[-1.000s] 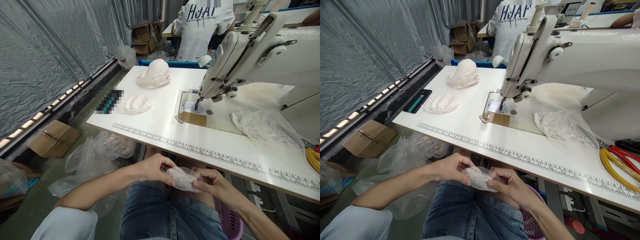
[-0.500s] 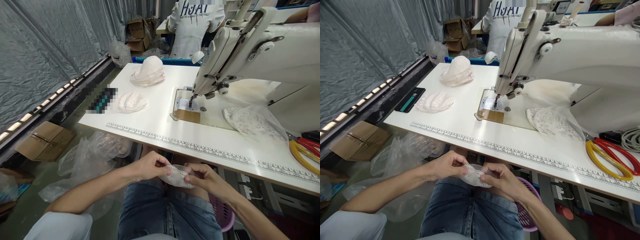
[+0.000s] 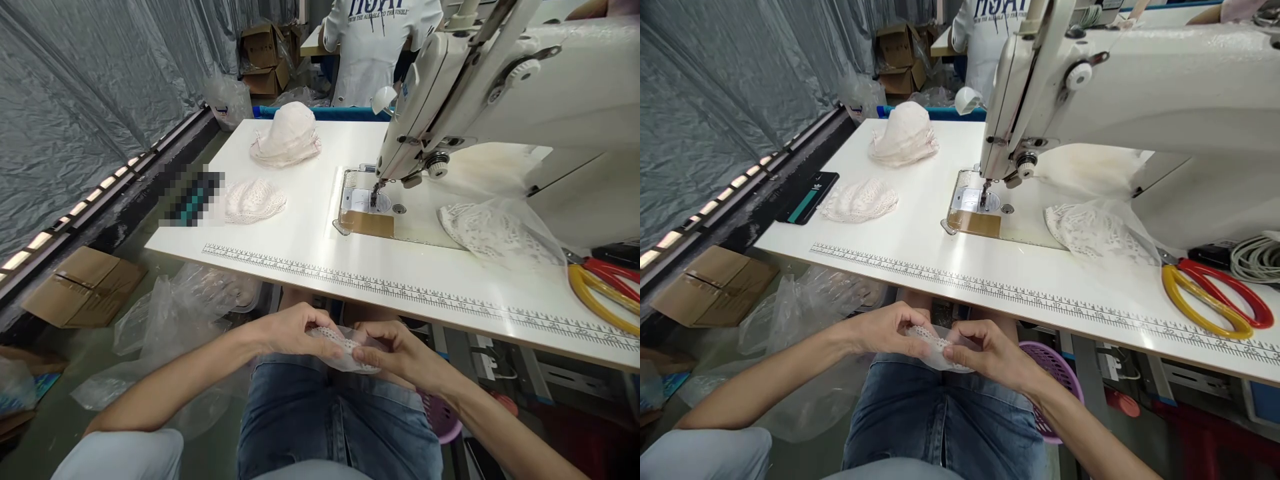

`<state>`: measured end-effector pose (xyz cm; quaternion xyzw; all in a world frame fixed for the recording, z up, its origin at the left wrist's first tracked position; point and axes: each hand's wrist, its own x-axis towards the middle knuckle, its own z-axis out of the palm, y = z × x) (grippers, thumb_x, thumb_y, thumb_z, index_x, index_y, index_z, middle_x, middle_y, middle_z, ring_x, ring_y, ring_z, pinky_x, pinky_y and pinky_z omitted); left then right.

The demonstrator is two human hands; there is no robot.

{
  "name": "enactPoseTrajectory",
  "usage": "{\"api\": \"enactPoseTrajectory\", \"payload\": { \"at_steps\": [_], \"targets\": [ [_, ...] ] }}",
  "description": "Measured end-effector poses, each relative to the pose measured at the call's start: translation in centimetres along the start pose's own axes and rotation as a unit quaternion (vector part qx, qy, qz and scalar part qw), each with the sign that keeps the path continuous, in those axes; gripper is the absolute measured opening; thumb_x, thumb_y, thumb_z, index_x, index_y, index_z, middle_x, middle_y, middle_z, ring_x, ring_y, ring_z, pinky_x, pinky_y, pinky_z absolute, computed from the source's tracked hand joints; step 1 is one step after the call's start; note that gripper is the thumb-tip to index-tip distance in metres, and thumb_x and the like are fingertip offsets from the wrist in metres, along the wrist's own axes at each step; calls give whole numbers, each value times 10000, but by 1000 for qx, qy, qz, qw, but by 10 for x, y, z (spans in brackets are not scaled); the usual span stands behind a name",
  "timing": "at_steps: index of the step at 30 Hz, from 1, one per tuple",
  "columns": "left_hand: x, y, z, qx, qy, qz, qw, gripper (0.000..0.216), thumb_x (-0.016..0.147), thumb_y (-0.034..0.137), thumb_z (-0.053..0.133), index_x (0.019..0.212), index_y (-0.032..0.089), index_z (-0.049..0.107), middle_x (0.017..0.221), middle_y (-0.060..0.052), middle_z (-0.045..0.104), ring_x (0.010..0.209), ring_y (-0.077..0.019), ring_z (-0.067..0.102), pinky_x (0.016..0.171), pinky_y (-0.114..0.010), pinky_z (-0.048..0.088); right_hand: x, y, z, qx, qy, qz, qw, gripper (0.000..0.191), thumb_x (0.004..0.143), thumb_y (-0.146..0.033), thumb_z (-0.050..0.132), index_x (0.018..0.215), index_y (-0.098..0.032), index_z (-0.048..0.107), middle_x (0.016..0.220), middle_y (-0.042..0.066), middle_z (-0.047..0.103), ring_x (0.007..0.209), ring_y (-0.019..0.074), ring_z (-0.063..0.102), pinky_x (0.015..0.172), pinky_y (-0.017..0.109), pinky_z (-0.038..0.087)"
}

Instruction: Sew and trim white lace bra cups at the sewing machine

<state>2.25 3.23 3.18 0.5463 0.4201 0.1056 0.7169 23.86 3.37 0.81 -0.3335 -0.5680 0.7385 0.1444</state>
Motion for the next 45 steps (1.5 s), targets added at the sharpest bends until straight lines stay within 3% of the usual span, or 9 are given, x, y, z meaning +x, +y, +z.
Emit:
{"api": "enactPoseTrajectory", "payload": {
  "at_steps": [5, 18, 22, 24, 26, 28, 32, 37, 45],
  "targets": [
    [7, -3, 9, -48, 59, 0, 997, 289, 610, 360, 770, 767, 124, 713, 818, -38, 605, 748, -136, 544, 668, -222, 429, 0, 0, 0, -5, 8, 2, 1000, 329, 758, -459, 645, 683, -141, 599, 610, -20, 468, 557, 91, 378, 521, 232, 302],
    [7, -2, 6, -207, 21, -31, 978, 253, 544, 274, 821, 688, 112, 691, 664, -20, 663, 605, -106, 579, 611, -218, 446, -16, -4, -21, 39, -75, -20, 996, 210, 735, -352, 700, 731, -145, 664, 705, 1, 547, 636, 106, 485, 588, 228, 403],
    [7, 8, 11, -235, -19, 10, 972, 245, 532, 256, 829, 659, 110, 680, 682, -40, 679, 617, -123, 602, 608, -226, 465, -28, -8, -30, 14, -144, -101, 984, 274, 765, -413, 663, 720, -144, 685, 697, 28, 588, 619, 124, 540, 567, 235, 427],
    [8, 16, 13, -252, -48, 20, 966, 245, 538, 259, 825, 655, 109, 671, 686, -49, 678, 627, -136, 610, 604, -238, 478, -29, -9, -29, -45, -64, -164, 983, 267, 808, -422, 615, 823, -164, 682, 687, 27, 602, 606, 131, 552, 563, 239, 436],
    [11, 24, 13, -253, -65, 18, 965, 239, 554, 258, 815, 665, 109, 665, 673, -41, 668, 615, -133, 606, 602, -241, 484, -24, -8, -24, -145, 92, -230, 958, 224, 844, -336, 590, 1023, -206, 622, 731, 18, 601, 631, 132, 551, 578, 236, 443],
    [14, 31, 12, -233, -62, 7, 971, 218, 576, 243, 802, 674, 109, 659, 653, -22, 651, 608, -120, 598, 613, -233, 481, -16, -7, -17, -245, 180, -310, 901, 317, 860, -225, 550, 1175, -249, 517, 847, 32, 587, 721, 145, 559, 620, 246, 456],
    [17, 42, 5, -185, -37, -34, 981, 195, 589, 213, 784, 714, 120, 667, 657, 0, 628, 610, -101, 576, 606, -211, 463, -6, -2, -12, -349, 176, -434, 812, 397, 823, -146, 505, 1194, -275, 449, 989, 55, 505, 859, 171, 550, 675, 279, 476],
    [16, 46, -1, -122, -20, -25, 992, 167, 578, 209, 772, 698, 134, 682, 818, -33, 650, 742, -132, 583, 670, -218, 455, -9, 5, -19, -407, 193, -412, 792, 298, 797, -121, 534, 1051, -273, 567, 1009, 52, 516, 762, 152, 542, 604, 261, 453],
    [23, 50, -7, -102, -28, -51, 993, 244, 573, 252, 786, 765, 132, 697, 693, -12, 637, 644, -120, 573, 634, -230, 455, -10, -12, -18, -509, 192, -463, 700, 204, 858, -107, 475, 928, -217, 631, 802, 42, 579, 632, 118, 510, 545, 243, 389]
  ]
}}
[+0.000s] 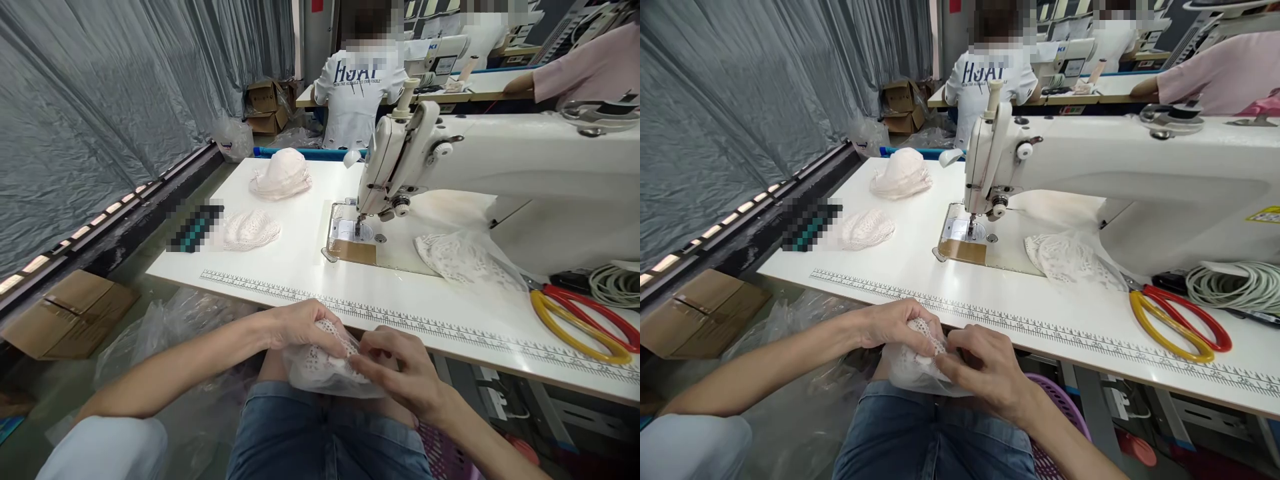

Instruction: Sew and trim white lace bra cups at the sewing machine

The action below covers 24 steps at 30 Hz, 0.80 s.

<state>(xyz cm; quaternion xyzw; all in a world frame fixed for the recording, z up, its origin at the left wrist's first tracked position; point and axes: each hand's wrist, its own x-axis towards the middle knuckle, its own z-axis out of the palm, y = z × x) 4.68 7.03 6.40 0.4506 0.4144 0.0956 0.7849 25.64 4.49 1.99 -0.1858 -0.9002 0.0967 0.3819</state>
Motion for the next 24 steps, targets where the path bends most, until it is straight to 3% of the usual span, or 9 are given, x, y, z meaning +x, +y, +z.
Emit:
{"api": "enactPoseTrajectory", "payload": {
  "at_steps": [6, 10, 13, 18, 24],
  "targets": [
    [-3, 22, -11, 44, 3, 4, 999, 258, 590, 293, 781, 766, 125, 696, 708, -18, 644, 658, -121, 574, 643, -234, 457, 16, 6, -13, -64, -7, -81, 995, 192, 841, -43, 497, 984, -151, 567, 771, 55, 622, 636, 140, 543, 542, 275, 372],
    [5, 50, -33, 155, 101, 75, 980, 268, 603, 331, 760, 731, 106, 692, 645, -20, 617, 631, -117, 543, 601, -224, 423, 35, 21, -24, -154, -17, -119, 981, 165, 834, -36, 519, 944, -143, 580, 787, 57, 645, 628, 137, 545, 532, 282, 348],
    [23, 71, -50, 218, 163, 151, 950, 237, 616, 310, 735, 711, 99, 685, 619, -25, 612, 619, -121, 540, 589, -224, 413, 49, 39, -27, -215, -16, -138, 967, 188, 874, -43, 431, 890, -150, 586, 819, 62, 653, 637, 136, 539, 528, 284, 334],
    [61, 91, -67, 333, 223, 178, 899, 222, 652, 313, 686, 749, 114, 674, 617, -18, 621, 599, -130, 556, 513, -204, 386, 58, 78, -22, -249, -42, -119, 960, 263, 884, -10, 359, 802, -132, 578, 779, 67, 633, 658, 147, 542, 538, 281, 325],
    [98, 99, -77, 409, 231, 188, 863, 125, 727, 208, 563, 669, 125, 638, 623, -12, 606, 557, -119, 539, 479, -206, 371, 54, 110, -17, -245, -58, -84, 964, 300, 890, -8, 332, 772, -123, 583, 760, 73, 632, 642, 158, 530, 537, 285, 317]
  ]
}}
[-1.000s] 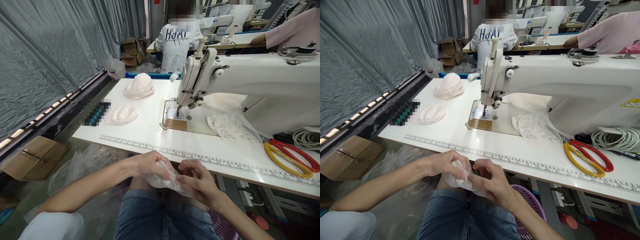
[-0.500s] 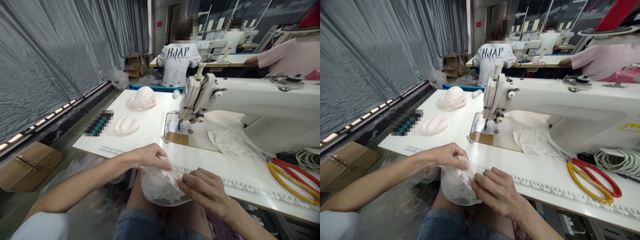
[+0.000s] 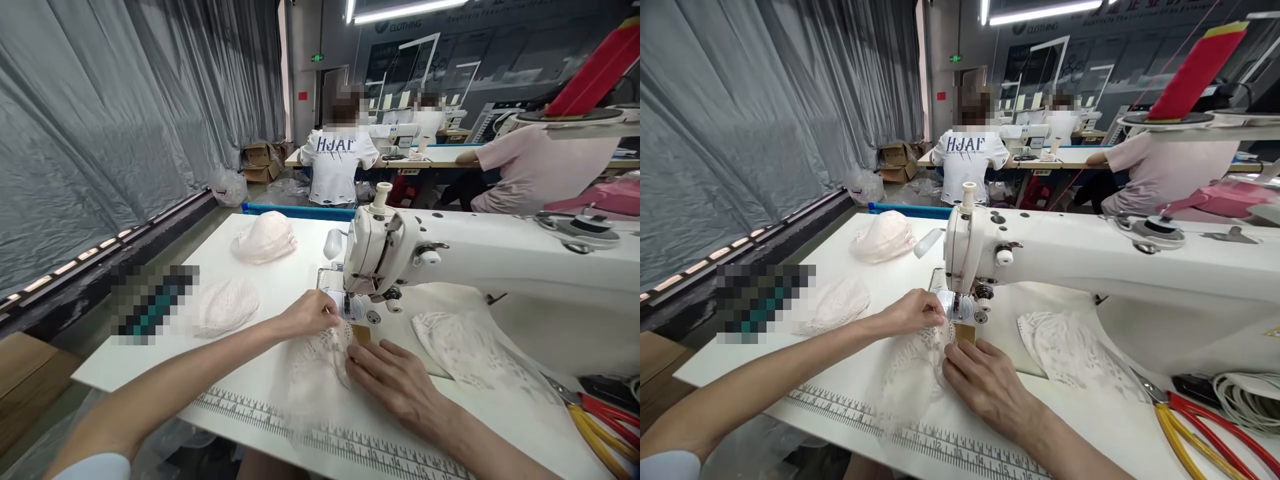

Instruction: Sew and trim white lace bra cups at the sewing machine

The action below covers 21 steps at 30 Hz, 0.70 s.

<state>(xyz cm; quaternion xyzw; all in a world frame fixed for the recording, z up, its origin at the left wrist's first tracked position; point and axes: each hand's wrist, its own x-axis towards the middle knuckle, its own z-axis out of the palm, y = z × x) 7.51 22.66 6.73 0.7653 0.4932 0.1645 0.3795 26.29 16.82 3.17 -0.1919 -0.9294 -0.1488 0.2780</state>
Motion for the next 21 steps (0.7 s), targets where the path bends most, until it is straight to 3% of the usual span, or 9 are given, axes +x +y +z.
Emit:
{"api": "enactPoseTrajectory", "payload": {
  "at_steps": [7, 11, 16, 21],
  "targets": [
    [17, -12, 21, 106, 57, 68, 990, 193, 778, 72, 426, 756, 152, 600, 882, -35, 578, 780, -150, 554, 685, -264, 420, -4, 8, 7, 37, 14, 51, 998, 344, 891, -8, 298, 765, -116, 600, 809, 80, 653, 662, 166, 542, 539, 288, 315],
    [15, -16, 28, 237, 112, 131, 956, 194, 814, 58, 405, 818, 152, 574, 909, -41, 548, 750, -147, 534, 674, -293, 395, -4, 9, 7, 36, 13, 60, 997, 340, 905, -30, 314, 771, -127, 611, 814, 66, 670, 697, 175, 558, 555, 294, 316],
    [5, -16, 25, 273, 179, 225, 918, 215, 851, 39, 391, 860, 156, 571, 938, -41, 561, 841, -137, 533, 743, -312, 350, -7, 8, 8, 43, -1, 77, 996, 329, 887, -12, 324, 816, -132, 622, 855, 60, 681, 706, 172, 565, 558, 299, 317],
    [-4, -24, 26, 297, 166, 267, 902, 205, 870, 64, 450, 850, 197, 604, 929, 10, 598, 818, -109, 535, 769, -322, 302, -6, 7, 8, 47, -2, 81, 996, 319, 891, -18, 324, 839, -128, 618, 864, 68, 684, 713, 173, 575, 563, 302, 325]
  ]
}}
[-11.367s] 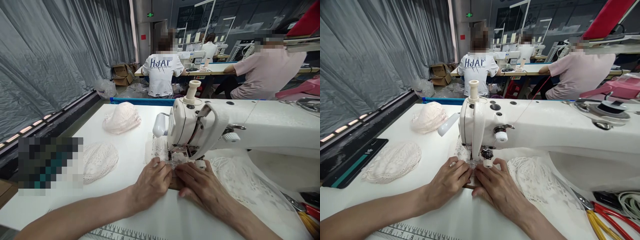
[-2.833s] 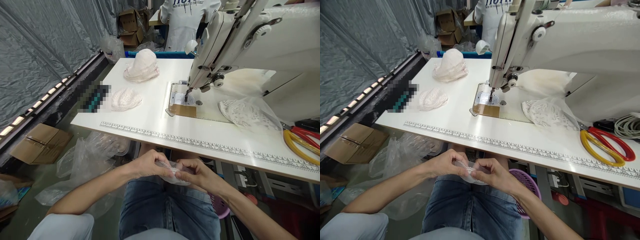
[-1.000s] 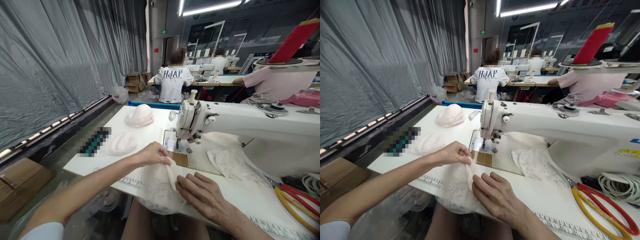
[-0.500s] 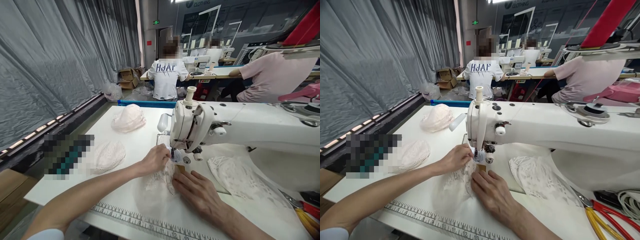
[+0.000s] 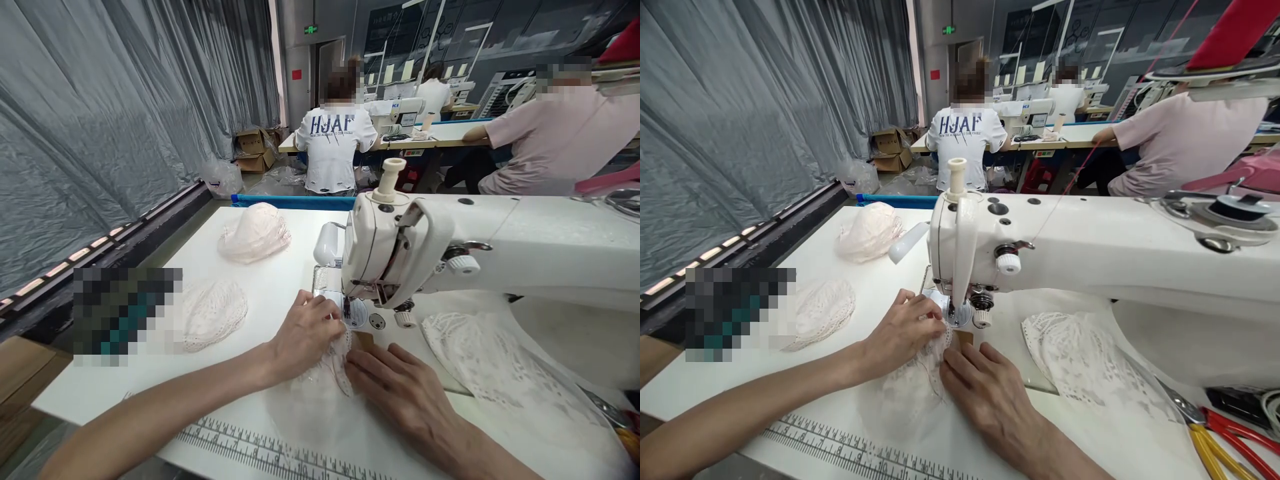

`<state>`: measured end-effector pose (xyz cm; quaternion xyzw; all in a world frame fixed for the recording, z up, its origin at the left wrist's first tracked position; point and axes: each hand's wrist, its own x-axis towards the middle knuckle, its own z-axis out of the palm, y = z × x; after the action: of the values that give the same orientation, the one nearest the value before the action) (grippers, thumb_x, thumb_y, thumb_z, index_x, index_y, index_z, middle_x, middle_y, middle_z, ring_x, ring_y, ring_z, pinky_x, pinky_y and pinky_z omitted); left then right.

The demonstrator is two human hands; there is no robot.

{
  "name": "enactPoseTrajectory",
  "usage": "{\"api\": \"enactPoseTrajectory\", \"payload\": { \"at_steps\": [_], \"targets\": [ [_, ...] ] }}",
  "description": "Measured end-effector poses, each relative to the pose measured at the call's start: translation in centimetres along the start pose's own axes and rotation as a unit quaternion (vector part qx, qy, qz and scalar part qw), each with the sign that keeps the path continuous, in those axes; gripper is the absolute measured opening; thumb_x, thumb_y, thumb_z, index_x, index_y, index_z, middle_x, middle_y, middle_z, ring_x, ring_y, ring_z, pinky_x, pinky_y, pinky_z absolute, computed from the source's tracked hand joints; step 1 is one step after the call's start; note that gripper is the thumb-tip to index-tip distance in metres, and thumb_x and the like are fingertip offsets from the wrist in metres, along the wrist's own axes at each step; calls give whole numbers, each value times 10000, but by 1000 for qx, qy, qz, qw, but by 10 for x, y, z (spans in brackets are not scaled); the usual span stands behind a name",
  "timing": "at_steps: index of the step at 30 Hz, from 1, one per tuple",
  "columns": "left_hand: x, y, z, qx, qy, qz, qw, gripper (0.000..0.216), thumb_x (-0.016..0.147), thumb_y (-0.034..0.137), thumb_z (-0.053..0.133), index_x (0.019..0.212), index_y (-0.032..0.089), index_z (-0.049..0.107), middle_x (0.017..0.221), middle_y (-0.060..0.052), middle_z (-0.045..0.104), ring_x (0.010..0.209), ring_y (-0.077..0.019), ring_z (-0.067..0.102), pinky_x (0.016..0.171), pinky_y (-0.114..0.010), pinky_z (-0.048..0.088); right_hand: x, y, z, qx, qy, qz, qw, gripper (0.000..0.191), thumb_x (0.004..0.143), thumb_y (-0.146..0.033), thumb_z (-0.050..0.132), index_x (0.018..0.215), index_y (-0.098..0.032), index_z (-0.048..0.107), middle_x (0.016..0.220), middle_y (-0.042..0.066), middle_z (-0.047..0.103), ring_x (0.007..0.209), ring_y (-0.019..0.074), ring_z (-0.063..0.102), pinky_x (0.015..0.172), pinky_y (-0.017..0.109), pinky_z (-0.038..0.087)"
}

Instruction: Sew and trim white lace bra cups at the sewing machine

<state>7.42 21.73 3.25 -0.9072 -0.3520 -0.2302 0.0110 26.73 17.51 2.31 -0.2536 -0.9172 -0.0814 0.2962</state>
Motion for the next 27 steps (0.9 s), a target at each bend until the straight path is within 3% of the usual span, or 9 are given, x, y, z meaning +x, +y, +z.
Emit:
{"api": "enactPoseTrajectory", "payload": {
  "at_steps": [5, 10, 14, 18, 22, 27],
  "targets": [
    [-5, 1, -2, 37, -53, 27, 998, 203, 885, 60, 436, 799, 172, 581, 863, 20, 609, 772, -100, 544, 809, -331, 284, 2, -1, 0, -7, 1, 0, 1000, 300, 900, -23, 336, 860, -119, 616, 888, 74, 685, 724, 177, 583, 566, 299, 322],
    [-4, 5, -9, 60, -76, 31, 995, 127, 915, 252, 460, 943, 163, 545, 931, -9, 610, 808, -129, 567, 897, -360, 279, 1, 0, 1, -19, 3, 2, 1000, 309, 909, -30, 330, 875, -124, 623, 887, 76, 685, 750, 177, 584, 584, 298, 327],
    [2, -4, -6, 59, -81, 34, 994, 129, 901, 209, 451, 1003, 176, 521, 994, -8, 598, 847, -136, 582, 944, -375, 257, 3, 4, 3, -46, -1, 30, 998, 305, 916, -42, 339, 881, -124, 631, 915, 78, 685, 793, 183, 583, 591, 298, 327],
    [13, -19, 1, 33, -78, 30, 996, 147, 884, 177, 455, 1014, 177, 524, 999, -20, 602, 838, -137, 588, 971, -390, 239, 5, 7, 5, -82, -21, 59, 995, 275, 914, -80, 375, 894, -126, 645, 958, 72, 687, 714, 180, 576, 582, 314, 321],
    [24, -29, 8, 8, -86, 21, 996, 110, 861, 137, 448, 846, 157, 554, 867, -11, 619, 749, -127, 580, 987, -404, 225, 5, 9, 8, -102, -39, 91, 990, 258, 921, -140, 397, 1011, -126, 638, 1047, 94, 670, 757, 184, 591, 597, 318, 342],
    [34, -33, 11, -22, -92, 4, 996, 229, 837, 85, 418, 631, 168, 476, 659, 27, 571, 633, -109, 529, 999, -433, 237, 6, 11, 9, -92, -43, 124, 987, 293, 939, -217, 387, 1089, -112, 615, 1099, 115, 648, 803, 190, 600, 614, 315, 357]
  ]
}}
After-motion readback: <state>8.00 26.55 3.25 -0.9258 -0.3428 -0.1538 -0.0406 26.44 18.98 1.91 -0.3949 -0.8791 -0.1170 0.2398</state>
